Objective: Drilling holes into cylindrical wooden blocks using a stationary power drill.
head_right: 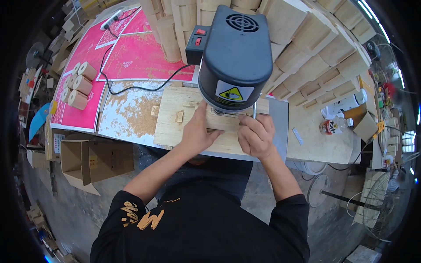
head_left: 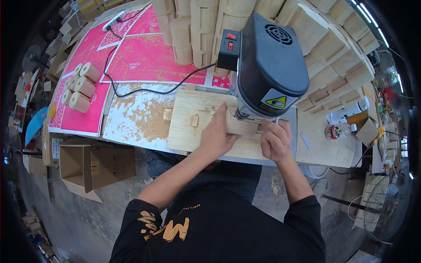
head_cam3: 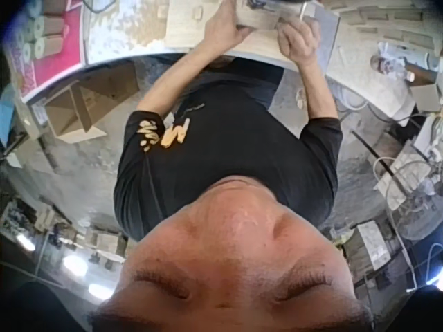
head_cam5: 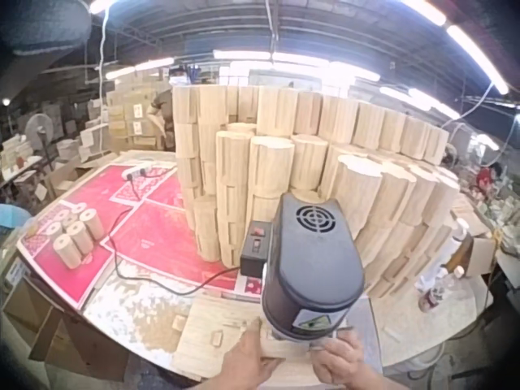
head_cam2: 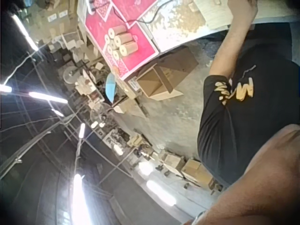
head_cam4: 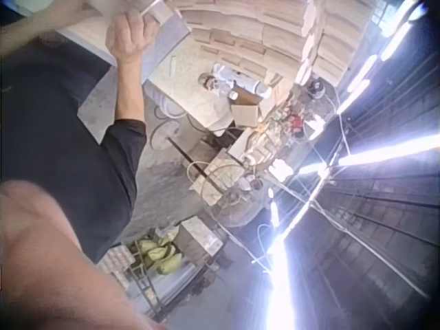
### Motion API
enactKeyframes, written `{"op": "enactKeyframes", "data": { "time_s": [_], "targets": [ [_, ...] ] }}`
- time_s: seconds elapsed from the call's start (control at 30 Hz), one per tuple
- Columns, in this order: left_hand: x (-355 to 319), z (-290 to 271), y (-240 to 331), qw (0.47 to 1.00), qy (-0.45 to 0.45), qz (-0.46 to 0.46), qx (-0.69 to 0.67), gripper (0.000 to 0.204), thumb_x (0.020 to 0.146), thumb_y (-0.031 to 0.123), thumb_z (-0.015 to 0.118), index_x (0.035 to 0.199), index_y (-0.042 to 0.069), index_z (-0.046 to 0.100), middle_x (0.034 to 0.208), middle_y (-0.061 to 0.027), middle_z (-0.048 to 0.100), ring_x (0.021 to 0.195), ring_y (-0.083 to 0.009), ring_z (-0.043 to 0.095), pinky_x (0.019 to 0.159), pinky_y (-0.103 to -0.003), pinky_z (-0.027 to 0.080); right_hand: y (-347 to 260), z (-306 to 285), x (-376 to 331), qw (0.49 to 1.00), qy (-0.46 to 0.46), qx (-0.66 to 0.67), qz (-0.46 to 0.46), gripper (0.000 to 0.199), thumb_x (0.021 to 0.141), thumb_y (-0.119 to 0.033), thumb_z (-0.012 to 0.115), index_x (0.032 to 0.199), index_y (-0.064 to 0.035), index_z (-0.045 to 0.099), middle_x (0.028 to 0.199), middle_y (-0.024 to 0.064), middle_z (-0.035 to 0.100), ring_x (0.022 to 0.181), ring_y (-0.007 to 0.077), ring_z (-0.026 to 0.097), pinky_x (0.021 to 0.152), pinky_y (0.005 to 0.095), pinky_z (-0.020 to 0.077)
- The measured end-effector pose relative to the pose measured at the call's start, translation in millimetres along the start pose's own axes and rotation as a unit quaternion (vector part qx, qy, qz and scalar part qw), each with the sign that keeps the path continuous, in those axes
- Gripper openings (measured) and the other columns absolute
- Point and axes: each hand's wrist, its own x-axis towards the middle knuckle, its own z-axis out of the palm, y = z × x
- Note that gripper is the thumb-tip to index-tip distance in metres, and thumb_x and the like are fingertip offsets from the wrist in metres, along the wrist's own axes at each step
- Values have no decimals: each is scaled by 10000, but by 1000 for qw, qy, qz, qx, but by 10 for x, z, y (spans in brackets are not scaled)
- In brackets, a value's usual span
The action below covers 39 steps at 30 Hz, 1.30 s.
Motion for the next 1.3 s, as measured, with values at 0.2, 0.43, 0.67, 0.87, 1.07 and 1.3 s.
{"op": "enactKeyframes", "data": {
  "time_s": [0.2, 0.43, 0.67, 0.87, 1.07, 1.3],
  "targets": [
    [487, -374, -178, 985, -167, -32, 21, 1129, 638, 421, 889, 1495, -61, 335, 1443, -339, 440, 1352, -455, 447, 1120, -462, 398, 132, -432, 1350, 871, 19, 274, 407, 235, 1056, -196, 502, 1181, -17, 588, 873, 52, 612, 691, 130, 542, 642, 274, 440],
    [447, -772, -158, 941, -325, -85, 50, 939, 607, 446, 903, 1341, -26, 556, 1298, -256, 549, 1237, -378, 542, 1075, -393, 428, 205, -76, 0, 943, -181, 80, 266, 371, 892, -131, 701, 1244, -41, 627, 1023, 124, 686, 891, 296, 642, 765, 375, 512],
    [27, -1502, -213, 949, -274, -121, 100, 819, 646, 205, 891, 1329, 25, 478, 1283, -257, 561, 1195, -399, 574, 1020, -430, 471, 31, -289, -264, 891, -235, 53, 386, 300, 822, -51, 742, 1119, -55, 695, 1040, 164, 698, 939, 383, 656, 804, 414, 523],
    [-282, -926, -267, 965, -92, 16, 244, 732, 727, -6, 735, 1392, 140, 467, 1584, -330, 207, 921, -482, 681, 777, -478, 599, 53, -148, -229, 873, -227, 103, 420, 300, 830, -21, 738, 1126, -33, 686, 1051, 163, 691, 882, 374, 662, 769, 410, 521],
    [-396, -624, -446, 970, -52, 65, 228, 859, 732, -5, 739, 1497, 177, 393, 1590, -339, 184, 1030, -498, 652, 827, -484, 591, 62, -125, -173, 856, -224, 106, 454, 307, 823, 1, 740, 1124, -33, 687, 1093, 151, 691, 872, 344, 674, 729, 381, 534],
    [-246, -7, -240, 985, 101, 112, 81, 1128, 762, 90, 817, 1577, -18, 44, 1542, -357, 293, 1202, -542, 538, 964, -494, 512, -39, 164, -138, 872, -151, 52, 463, 386, 790, -37, 787, 1158, -28, 672, 1216, 191, 648, 950, 369, 678, 784, 384, 540]
  ]
}}
